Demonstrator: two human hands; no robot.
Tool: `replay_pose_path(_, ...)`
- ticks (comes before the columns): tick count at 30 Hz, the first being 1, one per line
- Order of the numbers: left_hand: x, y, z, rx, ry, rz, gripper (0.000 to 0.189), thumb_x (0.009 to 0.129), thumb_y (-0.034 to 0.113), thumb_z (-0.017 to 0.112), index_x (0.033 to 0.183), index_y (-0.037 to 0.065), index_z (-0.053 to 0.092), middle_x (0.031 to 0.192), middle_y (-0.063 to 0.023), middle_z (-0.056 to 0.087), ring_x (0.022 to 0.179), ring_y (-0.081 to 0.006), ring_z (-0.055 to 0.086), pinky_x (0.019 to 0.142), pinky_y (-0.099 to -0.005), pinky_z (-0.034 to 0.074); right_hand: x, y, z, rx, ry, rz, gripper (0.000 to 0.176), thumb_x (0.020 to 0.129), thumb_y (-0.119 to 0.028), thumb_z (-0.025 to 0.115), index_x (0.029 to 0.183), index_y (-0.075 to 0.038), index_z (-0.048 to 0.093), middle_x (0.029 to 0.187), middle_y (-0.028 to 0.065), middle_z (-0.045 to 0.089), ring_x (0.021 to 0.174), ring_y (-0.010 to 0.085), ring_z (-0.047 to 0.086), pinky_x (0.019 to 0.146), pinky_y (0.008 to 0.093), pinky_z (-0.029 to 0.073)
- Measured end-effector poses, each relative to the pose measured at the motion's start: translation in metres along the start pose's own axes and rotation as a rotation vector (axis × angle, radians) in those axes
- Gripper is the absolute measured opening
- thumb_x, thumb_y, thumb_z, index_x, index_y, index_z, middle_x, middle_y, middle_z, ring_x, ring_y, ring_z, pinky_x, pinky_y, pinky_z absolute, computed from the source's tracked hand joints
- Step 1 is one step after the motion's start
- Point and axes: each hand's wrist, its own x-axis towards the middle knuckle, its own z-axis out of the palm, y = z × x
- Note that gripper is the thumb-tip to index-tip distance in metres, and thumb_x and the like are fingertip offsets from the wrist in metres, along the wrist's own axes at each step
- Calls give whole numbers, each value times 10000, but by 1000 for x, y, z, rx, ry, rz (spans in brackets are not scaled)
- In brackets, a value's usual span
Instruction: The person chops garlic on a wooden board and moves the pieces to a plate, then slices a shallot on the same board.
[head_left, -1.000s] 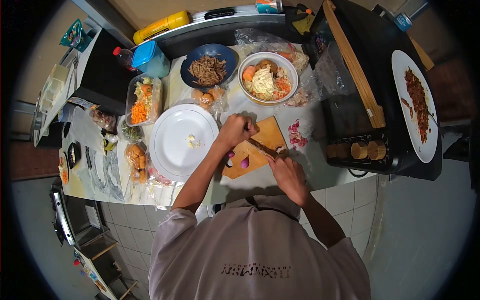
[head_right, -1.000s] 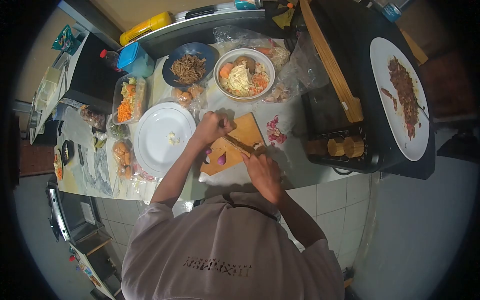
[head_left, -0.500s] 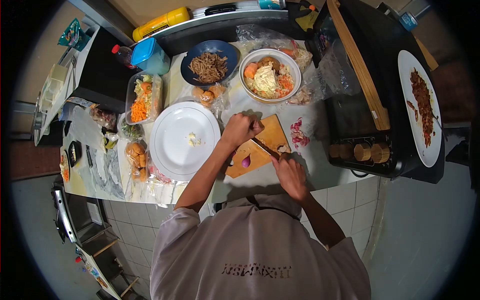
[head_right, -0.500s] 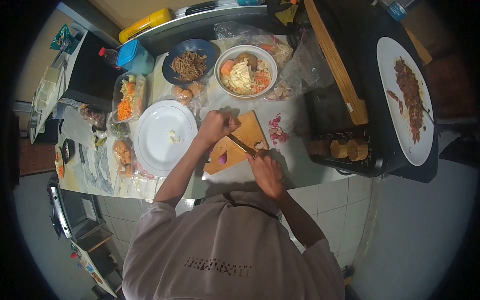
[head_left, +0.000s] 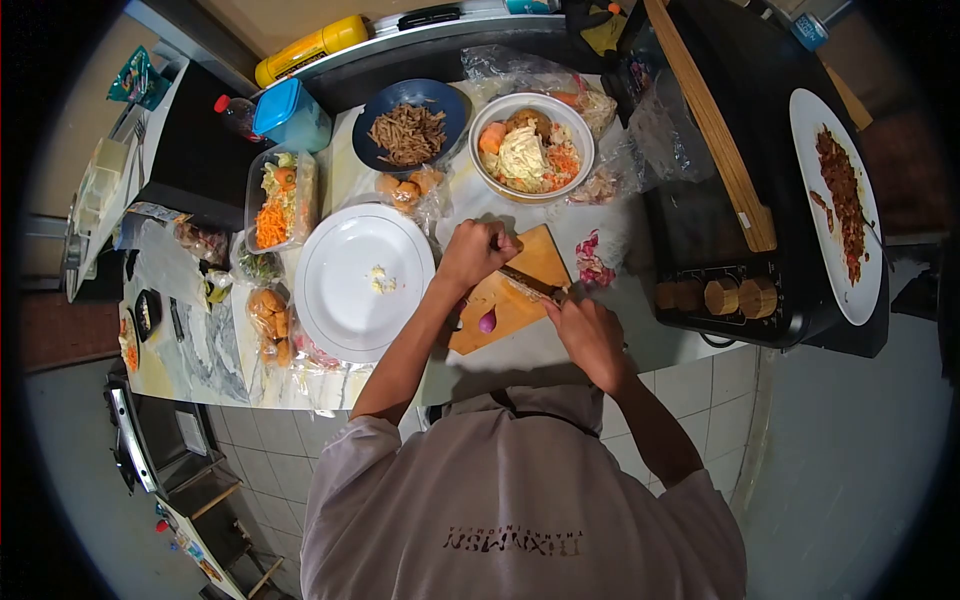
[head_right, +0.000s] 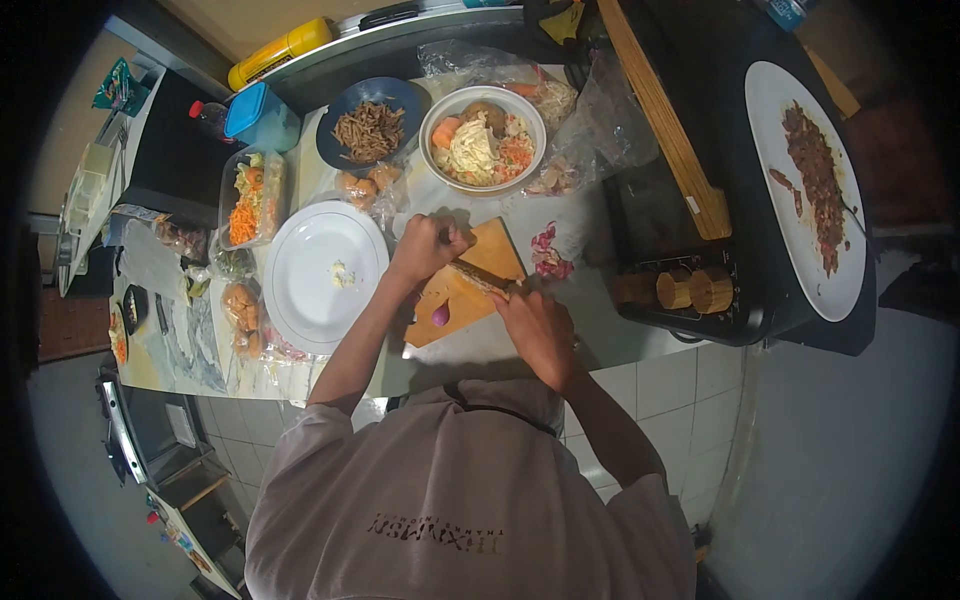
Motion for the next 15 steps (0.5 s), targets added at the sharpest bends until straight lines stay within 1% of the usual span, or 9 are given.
replay_pose_path(1,0,-1,1,27,-1,20,158,718,139,724,669,13,642,657,-155,650,645,-325,656,652,-388,531,-1,3,11,0,0,-2,532,973,-434,466,720,-16,677,666,222,637,674,399,666,604,473,530)
replay_pose_path(3,-1,-3,4,54,3,36,149,713,133,720,668,13,644,661,-156,651,645,-328,656,652,-388,531,-3,5,36,22,131,43,535,978,-420,464,687,-26,678,654,214,636,672,401,667,600,472,529)
replay_pose_path(5,0,-4,9,232,82,187,118,697,112,708,668,14,649,667,-156,655,642,-327,656,644,-385,532,1,9,35,-7,95,24,526,980,-414,464,696,-27,680,655,215,636,673,400,667,599,470,529)
replay_pose_path(7,2,-2,6,284,67,165,96,693,104,689,669,18,652,666,-151,653,639,-329,655,640,-390,532,-5,3,25,-21,52,34,518,982,-407,463,705,-28,681,657,215,636,674,400,667,598,469,529)
replay_pose_path(9,1,-1,1,47,6,84,107,706,118,677,666,23,651,650,-153,643,636,-340,649,641,-408,530,-6,1,12,-17,64,-25,517,985,-406,456,709,-31,683,650,223,631,663,393,666,593,463,529)
replay_pose_path(10,1,-1,1,31,11,66,102,704,116,679,666,25,652,648,-149,642,640,-342,649,642,-405,530,-4,2,12,-15,65,-22,517,985,-406,456,709,-31,683,650,223,631,663,393,666,593,463,529)
replay_pose_path(13,1,-4,5,121,28,124,104,695,101,704,666,18,649,651,-149,647,640,-326,657,641,-384,533,-4,5,27,-39,70,-17,517,979,-420,463,720,-32,686,647,216,633,654,384,667,592,461,530)
replay_pose_path(14,3,-3,5,122,33,127,104,695,101,704,666,18,649,651,-149,647,640,-326,657,641,-384,533,-4,8,42,-37,129,11,513,975,-423,469,729,-30,687,645,211,635,649,379,667,590,463,530)
replay_pose_path(15,5,-2,5,200,56,161,110,698,102,707,661,19,645,652,-149,647,639,-323,658,639,-381,533,-3,4,38,-38,187,34,509,971,-426,476,737,-27,689,642,205,636,643,375,668,588,465,531)
